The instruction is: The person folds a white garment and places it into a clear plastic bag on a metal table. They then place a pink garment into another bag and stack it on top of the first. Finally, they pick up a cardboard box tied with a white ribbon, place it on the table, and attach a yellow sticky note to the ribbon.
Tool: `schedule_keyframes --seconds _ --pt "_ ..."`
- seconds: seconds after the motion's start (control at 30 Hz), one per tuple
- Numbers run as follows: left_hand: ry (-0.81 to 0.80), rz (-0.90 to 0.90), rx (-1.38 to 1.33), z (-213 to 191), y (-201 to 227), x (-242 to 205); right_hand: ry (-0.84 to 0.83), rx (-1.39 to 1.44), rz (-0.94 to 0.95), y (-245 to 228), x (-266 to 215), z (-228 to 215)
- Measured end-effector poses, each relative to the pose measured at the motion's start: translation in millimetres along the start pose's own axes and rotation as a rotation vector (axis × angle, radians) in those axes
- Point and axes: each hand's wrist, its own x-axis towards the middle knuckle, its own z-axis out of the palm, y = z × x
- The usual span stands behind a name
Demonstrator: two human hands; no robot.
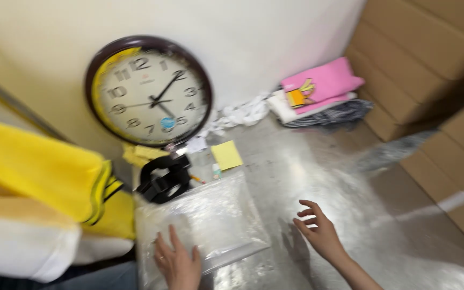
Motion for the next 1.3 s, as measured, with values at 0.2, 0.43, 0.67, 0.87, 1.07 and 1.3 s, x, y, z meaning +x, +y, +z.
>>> schedule_keyframes --seconds 0.2,0.43,0.67,0.87,1.07,1.3 --pt "-0.420 0.253 -0.546 -42.3 178.9 -29.0 0.149 0.246 -0.018 9.8 -48.8 -141.1" --pt "-0.816 0.395 -0.658 -133.9 354.9 -108.5 0.395 0.451 -0.337 52.9 -119.6 -322.1" --pt "-0.917 0.490 -0.939 -222.6 507.5 -217.5 0.555 0.238 -0.289 63.3 -216.2 -492.6" --pt "-0.758 0.639 -1.196 -268.6 619.3 -267.2 0.676 0.149 -0.267 67.7 -261.3 -598.7" --pt "-0.766 0.558 -1.170 -351.5 690.3 -227.5 0.831 0.216 -0.364 76.8 -240.4 -698.4" --pt "-0.760 0.363 -1.195 -376.0 743.4 -180.5 0.928 0.299 -0.403 64.5 -175.3 -787.4"
